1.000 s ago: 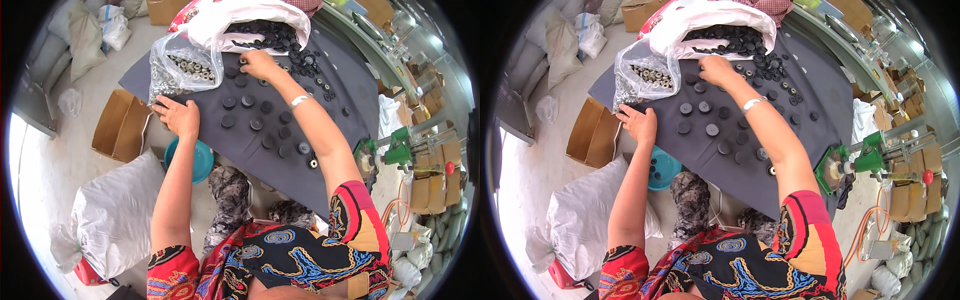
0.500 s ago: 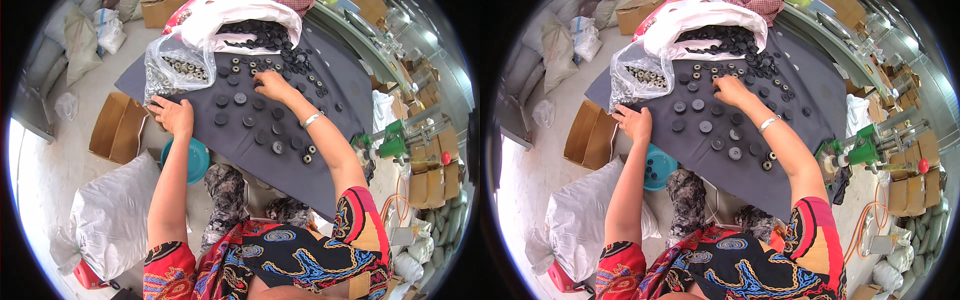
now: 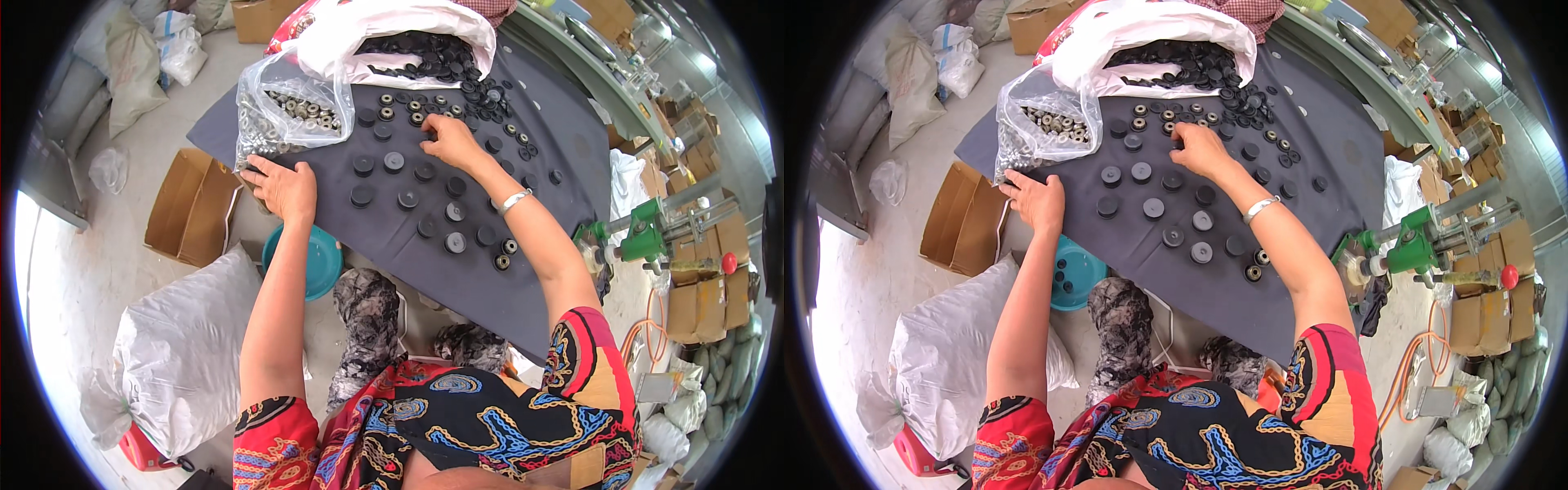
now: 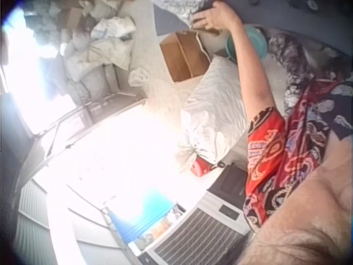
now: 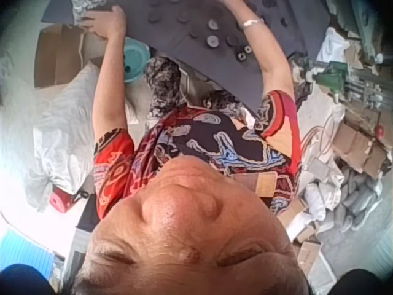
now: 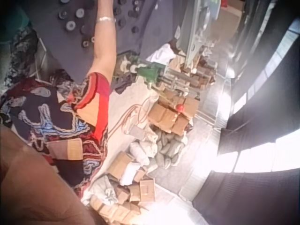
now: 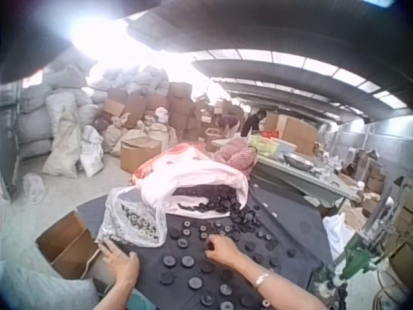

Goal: The person sorts small black and silver metal washers on a gray table surface. They pick up individual washers and place them into a clear plastic bag, occasionally moving items aside to access more. The person works continuously with their hands visible in the frame.

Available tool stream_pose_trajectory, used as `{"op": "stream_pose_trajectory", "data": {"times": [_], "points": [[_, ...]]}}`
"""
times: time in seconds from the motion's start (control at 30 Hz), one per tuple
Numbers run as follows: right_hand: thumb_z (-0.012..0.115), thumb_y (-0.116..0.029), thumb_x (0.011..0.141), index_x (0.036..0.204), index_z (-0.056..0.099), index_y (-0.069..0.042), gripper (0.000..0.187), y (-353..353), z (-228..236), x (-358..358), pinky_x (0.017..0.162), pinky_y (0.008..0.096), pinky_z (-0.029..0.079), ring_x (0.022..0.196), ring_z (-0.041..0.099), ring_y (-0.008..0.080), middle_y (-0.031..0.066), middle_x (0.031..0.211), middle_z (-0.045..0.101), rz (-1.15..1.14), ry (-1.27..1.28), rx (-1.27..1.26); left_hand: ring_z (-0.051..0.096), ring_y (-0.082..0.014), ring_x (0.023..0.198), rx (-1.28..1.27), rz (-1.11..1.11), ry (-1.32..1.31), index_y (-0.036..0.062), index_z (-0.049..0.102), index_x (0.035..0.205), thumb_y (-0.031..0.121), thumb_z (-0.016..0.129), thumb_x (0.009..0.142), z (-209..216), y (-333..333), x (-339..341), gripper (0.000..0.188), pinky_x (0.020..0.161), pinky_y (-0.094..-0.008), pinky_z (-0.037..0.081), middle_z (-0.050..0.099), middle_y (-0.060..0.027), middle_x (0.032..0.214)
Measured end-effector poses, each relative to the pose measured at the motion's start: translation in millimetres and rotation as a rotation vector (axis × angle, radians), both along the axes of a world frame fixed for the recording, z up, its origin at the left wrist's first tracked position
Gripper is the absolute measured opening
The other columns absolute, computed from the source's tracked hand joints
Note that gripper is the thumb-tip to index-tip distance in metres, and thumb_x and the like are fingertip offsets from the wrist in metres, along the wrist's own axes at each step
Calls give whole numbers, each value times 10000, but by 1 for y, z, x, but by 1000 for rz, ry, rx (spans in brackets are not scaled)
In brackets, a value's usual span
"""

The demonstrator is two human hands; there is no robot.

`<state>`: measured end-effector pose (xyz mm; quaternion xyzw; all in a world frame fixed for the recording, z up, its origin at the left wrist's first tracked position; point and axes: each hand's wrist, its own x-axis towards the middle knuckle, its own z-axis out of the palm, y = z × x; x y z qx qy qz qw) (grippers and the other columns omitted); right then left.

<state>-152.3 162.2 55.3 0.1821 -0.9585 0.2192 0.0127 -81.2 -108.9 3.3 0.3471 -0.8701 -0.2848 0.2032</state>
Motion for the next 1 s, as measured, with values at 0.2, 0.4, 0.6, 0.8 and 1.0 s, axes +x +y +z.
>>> {"op": "stream_pose_trajectory", "data": {"times": [0.2, 0.4, 0.6, 0.8, 1.0], "points": [[664, -133, 678, 993, 615, 33, 360, 13, -2, -10, 789, 416, 478, 892, 610, 351, 205, 912, 633, 154, 59, 405, 421, -509, 1149, -22, -4, 27, -50, 138, 1429, 250, 598, 741, -2, 1, -2, 880, 956, -483, 415, 169, -362, 1435], [681, -132, 672, 1000, 653, 20, 362, -28, 6, -51, 820, 405, 493, 907, 630, 349, 242, 896, 644, 112, 198, 59, 420, -513, 1146, -32, -6, 42, -53, 137, 1428, 243, 591, 741, -3, 0, -1, 875, 956, -489, 414, 162, -365, 1435], [708, -155, 680, 1050, 652, -2, 403, -52, -2, -78, 858, 379, 479, 973, 620, 318, 209, 1023, 647, 71, 20, 49, 420, -508, 1148, -24, -9, 32, -51, 132, 1430, 241, 588, 741, 0, 2, -1, 876, 952, -490, 418, 153, -358, 1442], [734, -178, 695, 1049, 662, -21, 394, -57, -14, -84, 866, 386, 478, 984, 617, 320, 188, 1029, 652, 70, 64, 108, 416, -503, 1156, -20, -9, 29, -44, 131, 1432, 243, 590, 742, 0, 2, 0, 877, 955, -499, 414, 146, -356, 1445], [744, -189, 688, 1051, 662, -28, 406, -61, -3, -82, 853, 388, 483, 980, 619, 324, 188, 1015, 654, 115, 47, 210, 408, -503, 1163, -29, -6, 45, -42, 129, 1433, 244, 595, 742, -4, 1, 0, 880, 966, -499, 404, 149, -357, 1443]]}}
